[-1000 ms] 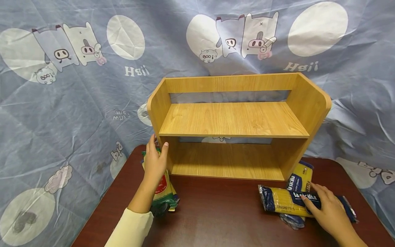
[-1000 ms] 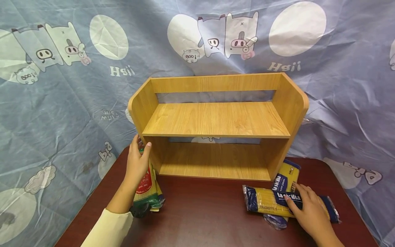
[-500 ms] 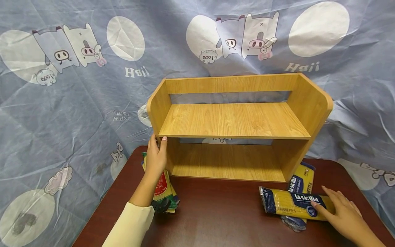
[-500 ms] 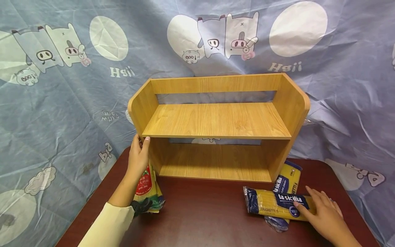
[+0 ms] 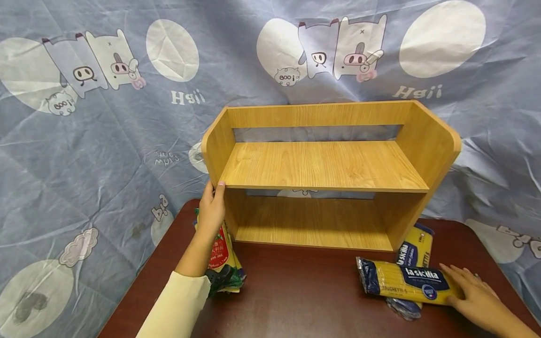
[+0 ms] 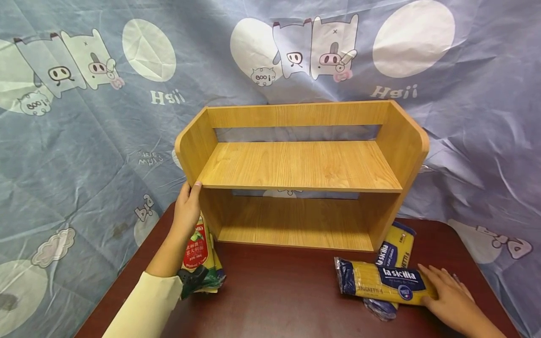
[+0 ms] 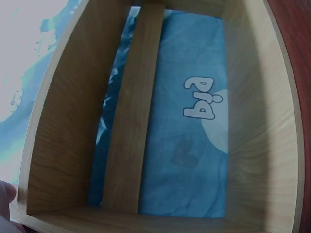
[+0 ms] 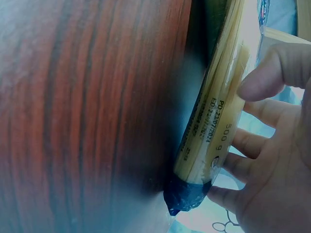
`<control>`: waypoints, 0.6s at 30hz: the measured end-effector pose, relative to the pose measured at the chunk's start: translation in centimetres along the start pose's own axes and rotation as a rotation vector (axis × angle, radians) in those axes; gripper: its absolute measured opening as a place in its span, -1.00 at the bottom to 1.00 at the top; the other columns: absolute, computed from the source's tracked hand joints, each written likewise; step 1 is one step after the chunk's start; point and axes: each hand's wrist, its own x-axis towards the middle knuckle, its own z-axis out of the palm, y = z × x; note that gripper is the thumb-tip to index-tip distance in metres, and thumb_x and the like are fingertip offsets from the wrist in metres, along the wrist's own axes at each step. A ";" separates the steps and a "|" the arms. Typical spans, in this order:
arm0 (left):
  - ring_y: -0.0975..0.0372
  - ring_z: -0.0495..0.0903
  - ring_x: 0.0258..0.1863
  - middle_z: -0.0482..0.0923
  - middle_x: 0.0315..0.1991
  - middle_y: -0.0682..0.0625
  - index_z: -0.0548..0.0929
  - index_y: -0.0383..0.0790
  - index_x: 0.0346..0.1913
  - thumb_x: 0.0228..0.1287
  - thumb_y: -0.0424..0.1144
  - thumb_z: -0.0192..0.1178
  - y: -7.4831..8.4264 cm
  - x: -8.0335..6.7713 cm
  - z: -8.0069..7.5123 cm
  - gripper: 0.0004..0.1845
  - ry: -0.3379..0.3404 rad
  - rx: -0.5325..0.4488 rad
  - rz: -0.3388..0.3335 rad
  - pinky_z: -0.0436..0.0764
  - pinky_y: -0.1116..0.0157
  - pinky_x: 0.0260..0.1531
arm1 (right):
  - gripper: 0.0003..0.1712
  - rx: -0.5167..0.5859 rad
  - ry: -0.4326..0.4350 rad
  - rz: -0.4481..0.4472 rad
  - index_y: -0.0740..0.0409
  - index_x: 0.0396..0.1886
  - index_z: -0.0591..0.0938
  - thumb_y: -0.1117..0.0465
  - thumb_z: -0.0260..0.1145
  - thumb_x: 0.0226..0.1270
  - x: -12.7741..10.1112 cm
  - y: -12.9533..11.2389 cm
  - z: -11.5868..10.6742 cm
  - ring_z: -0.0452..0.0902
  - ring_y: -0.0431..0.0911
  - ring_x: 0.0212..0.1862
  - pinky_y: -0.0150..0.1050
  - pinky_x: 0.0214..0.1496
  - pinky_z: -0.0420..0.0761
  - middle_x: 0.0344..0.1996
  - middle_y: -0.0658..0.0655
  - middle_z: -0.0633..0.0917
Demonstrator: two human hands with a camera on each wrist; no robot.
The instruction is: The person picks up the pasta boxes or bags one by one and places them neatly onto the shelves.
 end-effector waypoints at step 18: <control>-0.02 0.40 0.39 0.48 0.35 -0.15 0.39 0.01 0.45 0.51 0.32 -0.15 0.1 1.0 0.1 -0.33 0.017 -0.022 -0.041 0.31 -0.08 0.43 | -0.04 -0.126 -0.043 0.078 0.48 0.35 0.32 -0.04 0.44 0.11 -0.8 -0.5 -0.1 0.28 0.63 0.10 0.59 0.16 0.18 0.07 0.70 0.40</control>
